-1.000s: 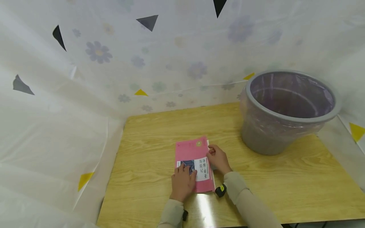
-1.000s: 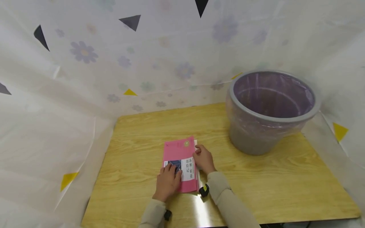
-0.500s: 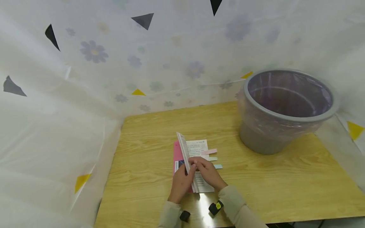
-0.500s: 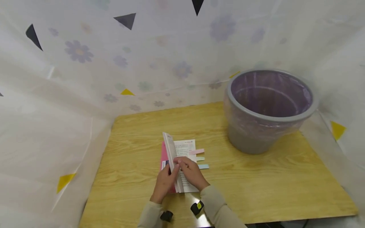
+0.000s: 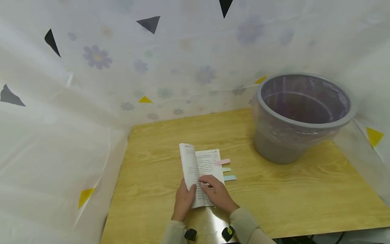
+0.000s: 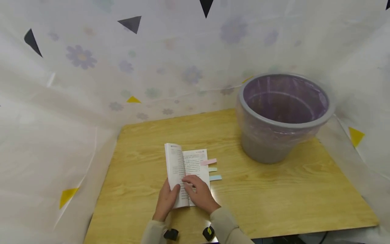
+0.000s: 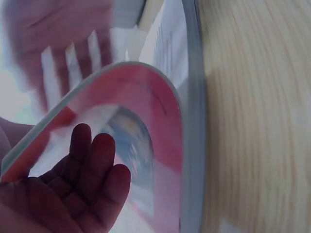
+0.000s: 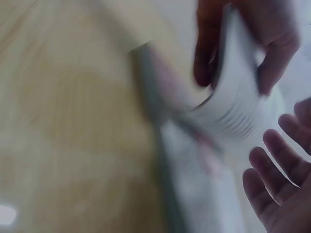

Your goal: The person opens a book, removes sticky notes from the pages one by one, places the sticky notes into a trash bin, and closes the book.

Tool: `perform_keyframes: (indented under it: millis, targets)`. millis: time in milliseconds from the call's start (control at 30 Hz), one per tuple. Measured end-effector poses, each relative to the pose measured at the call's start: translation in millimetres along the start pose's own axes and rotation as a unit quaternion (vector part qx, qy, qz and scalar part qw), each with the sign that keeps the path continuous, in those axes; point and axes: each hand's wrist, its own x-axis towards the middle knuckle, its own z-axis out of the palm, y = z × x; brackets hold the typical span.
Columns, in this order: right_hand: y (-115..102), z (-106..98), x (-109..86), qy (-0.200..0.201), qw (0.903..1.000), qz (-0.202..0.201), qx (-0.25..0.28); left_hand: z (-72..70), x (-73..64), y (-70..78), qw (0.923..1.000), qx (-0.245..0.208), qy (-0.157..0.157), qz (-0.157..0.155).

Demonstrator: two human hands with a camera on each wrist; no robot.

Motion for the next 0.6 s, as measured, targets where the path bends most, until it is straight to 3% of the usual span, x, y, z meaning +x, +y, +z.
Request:
perform_keyframes:
  millis: [100,167,267,367,433,500,533,600]
  targets:
    - [12.6,4.5,-12.8,0.028,0.9901,0.003,-0.137,-10.7,2.2,-7.5,0.9990,0.003,0.012,-0.042]
    - [18.5,6.0,-20.7,0.022,0.9817,-0.002,-0.189,-18.7,4.8,-13.4,0.9966,0.018,0.036,-0.072]
    - [23.5,6.8,-28.4,-0.002,0.9736,-0.019,-0.228,-29.0,9.1,-24.0,0.9898,0.034,0.087,-0.108]
    - [25.8,6.7,-32.2,-0.017,0.9699,-0.026,-0.242,-35.0,11.1,-36.0,0.9845,0.043,0.128,-0.112]
    - [26.8,7.9,-33.8,-0.019,0.9668,-0.023,-0.254,-37.5,12.0,-42.7,0.9841,0.064,0.143,-0.085]
    - [25.2,10.0,-34.2,-0.017,0.9628,-0.016,-0.269,-39.9,14.2,-47.7,0.9821,0.109,0.150,-0.030]
    - [24.0,11.9,-34.2,-0.017,0.9588,-0.013,-0.283,-41.4,15.6,-49.4,0.9784,0.142,0.150,0.007]
    - [19.2,16.2,-33.5,-0.018,0.9490,-0.007,-0.315,-43.9,18.6,-51.4,0.9632,0.206,0.147,0.091]
